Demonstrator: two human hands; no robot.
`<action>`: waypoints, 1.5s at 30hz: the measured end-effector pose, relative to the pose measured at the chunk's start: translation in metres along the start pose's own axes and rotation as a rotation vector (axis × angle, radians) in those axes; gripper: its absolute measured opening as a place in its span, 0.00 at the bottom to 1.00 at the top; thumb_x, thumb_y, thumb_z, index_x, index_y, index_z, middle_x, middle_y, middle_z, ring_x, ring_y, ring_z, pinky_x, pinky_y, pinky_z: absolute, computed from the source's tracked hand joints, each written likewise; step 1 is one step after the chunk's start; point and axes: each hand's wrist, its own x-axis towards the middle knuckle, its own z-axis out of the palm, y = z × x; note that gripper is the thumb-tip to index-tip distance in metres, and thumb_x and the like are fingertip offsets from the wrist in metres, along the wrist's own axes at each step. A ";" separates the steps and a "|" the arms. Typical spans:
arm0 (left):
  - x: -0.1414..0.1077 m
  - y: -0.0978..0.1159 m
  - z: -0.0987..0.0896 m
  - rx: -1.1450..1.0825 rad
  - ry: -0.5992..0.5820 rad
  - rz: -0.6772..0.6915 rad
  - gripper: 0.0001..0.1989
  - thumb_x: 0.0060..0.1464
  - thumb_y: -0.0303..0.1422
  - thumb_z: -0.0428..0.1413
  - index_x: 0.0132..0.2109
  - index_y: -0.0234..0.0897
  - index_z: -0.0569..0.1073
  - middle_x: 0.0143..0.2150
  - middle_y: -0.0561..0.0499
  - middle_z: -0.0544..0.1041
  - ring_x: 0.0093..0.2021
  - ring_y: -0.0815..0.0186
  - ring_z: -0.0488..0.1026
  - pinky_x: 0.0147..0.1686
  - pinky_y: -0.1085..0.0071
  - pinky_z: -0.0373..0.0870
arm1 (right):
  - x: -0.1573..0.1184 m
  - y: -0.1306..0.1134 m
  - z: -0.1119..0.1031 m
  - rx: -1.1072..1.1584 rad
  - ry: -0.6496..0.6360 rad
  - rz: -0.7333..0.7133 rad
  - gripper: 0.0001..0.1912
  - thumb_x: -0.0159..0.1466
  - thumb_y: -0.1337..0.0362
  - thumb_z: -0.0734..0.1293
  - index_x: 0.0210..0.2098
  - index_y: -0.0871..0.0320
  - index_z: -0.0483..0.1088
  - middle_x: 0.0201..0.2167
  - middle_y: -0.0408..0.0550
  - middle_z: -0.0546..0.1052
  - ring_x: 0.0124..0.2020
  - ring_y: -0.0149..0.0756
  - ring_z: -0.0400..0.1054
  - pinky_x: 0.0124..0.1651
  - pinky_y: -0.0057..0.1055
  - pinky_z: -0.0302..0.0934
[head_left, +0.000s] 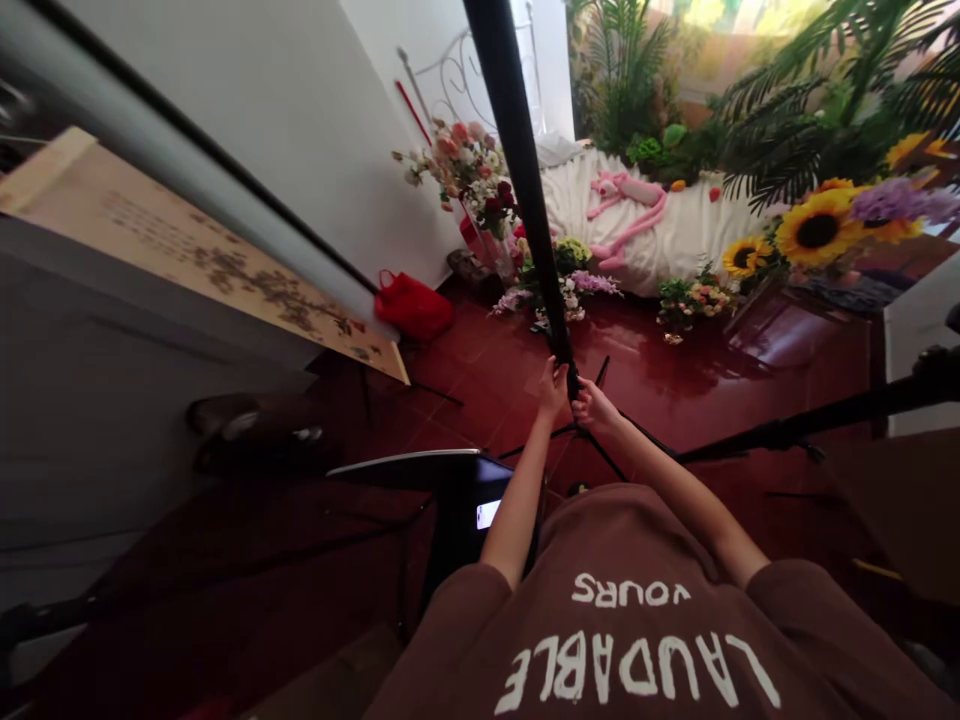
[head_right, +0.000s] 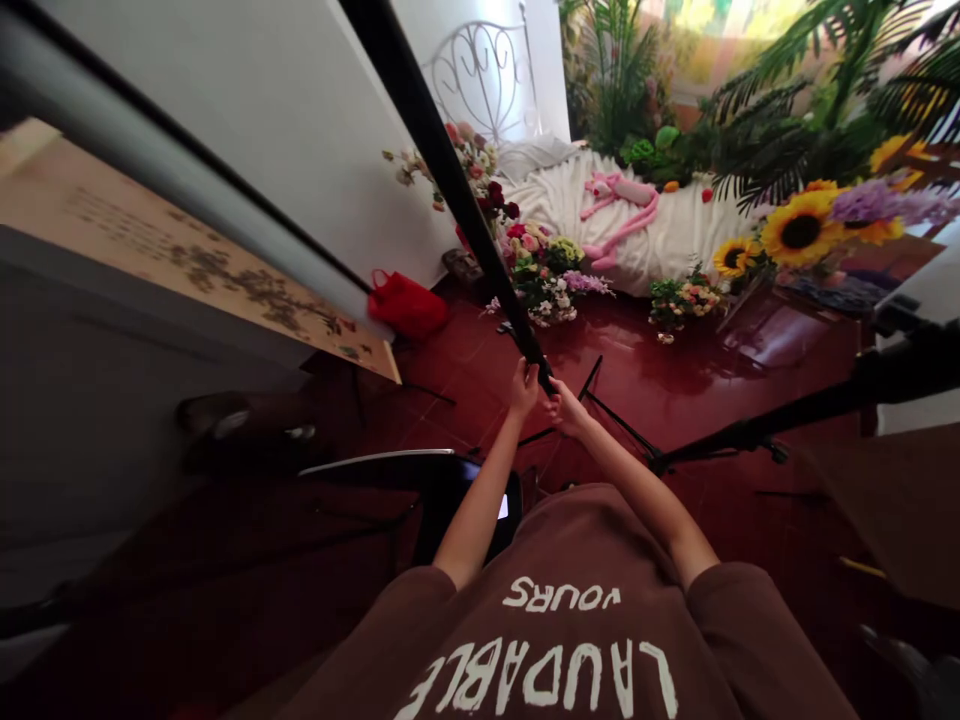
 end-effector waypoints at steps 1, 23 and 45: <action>0.000 -0.001 0.001 -0.003 0.004 0.006 0.26 0.57 0.55 0.47 0.47 0.36 0.69 0.40 0.42 0.78 0.40 0.62 0.76 0.38 0.69 0.71 | 0.002 -0.001 0.002 0.103 -0.034 0.008 0.25 0.62 0.48 0.63 0.20 0.54 0.47 0.10 0.31 0.55 0.10 0.21 0.43 0.12 0.19 0.37; 0.002 0.009 -0.013 0.220 -0.040 0.184 0.21 0.55 0.50 0.53 0.45 0.37 0.71 0.43 0.43 0.75 0.45 0.60 0.74 0.47 0.64 0.69 | -0.003 -0.027 -0.003 -1.550 0.342 -0.673 0.09 0.60 0.62 0.62 0.23 0.54 0.64 0.28 0.47 0.74 0.29 0.34 0.64 0.28 0.28 0.41; 0.043 0.106 0.007 -0.072 0.162 0.288 0.24 0.61 0.52 0.42 0.51 0.39 0.66 0.31 0.50 0.72 0.30 0.69 0.71 0.36 0.72 0.69 | -0.002 0.007 0.008 -0.451 0.230 -0.270 0.25 0.63 0.41 0.51 0.21 0.53 0.55 0.15 0.38 0.58 0.15 0.28 0.46 0.20 0.26 0.43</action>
